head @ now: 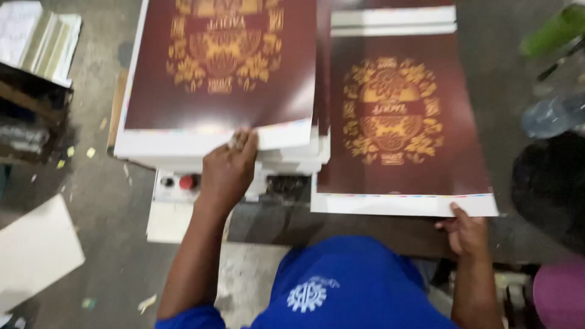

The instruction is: The person repeatedly picks up large, maroon-colored printed sheets from a stack on a table and places them onto a separate pile to the right. The task involves continuous manual handling of the paper sheets in a repetitive stacking motion.

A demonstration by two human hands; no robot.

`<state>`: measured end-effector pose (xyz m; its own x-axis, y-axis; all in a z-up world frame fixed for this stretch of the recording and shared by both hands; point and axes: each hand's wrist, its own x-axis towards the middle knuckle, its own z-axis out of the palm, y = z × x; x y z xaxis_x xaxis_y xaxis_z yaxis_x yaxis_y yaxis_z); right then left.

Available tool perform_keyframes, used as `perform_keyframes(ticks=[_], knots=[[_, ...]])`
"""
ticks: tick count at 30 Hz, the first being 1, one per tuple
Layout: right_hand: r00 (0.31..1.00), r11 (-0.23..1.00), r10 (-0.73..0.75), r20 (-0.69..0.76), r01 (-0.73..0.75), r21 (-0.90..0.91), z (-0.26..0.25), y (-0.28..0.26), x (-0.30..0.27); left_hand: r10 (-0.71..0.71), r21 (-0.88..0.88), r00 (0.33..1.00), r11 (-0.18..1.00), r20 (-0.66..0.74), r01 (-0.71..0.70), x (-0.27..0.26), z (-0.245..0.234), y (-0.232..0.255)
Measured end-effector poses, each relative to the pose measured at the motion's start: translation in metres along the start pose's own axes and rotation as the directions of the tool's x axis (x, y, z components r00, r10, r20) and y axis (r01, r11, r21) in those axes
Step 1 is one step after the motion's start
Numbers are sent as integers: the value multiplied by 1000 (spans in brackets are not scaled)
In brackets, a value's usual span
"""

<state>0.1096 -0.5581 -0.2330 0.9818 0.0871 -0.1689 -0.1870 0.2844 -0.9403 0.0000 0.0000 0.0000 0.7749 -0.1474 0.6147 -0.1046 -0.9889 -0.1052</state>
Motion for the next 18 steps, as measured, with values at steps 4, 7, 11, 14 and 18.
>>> perform_keyframes(ticks=[4,7,11,14,18], knots=[[999,1000,8,-33,-8,7,20,-2,51,-53,-95,999,994,-7,52,10,-7,-7],[989,989,147,-33,-147,-8,8,4,71,-158,-132,985,977,66,166,12,-16,-11],[943,944,304,-136,-317,-89,11,-2,54,-227,-83,967,972,-111,219,14,-36,8],[966,938,235,-106,-254,-238,61,-18,32,-118,-266,959,963,-259,47,24,-33,45],[943,963,136,303,-53,-266,184,-70,-14,11,-465,993,883,-115,-64,26,4,116]])
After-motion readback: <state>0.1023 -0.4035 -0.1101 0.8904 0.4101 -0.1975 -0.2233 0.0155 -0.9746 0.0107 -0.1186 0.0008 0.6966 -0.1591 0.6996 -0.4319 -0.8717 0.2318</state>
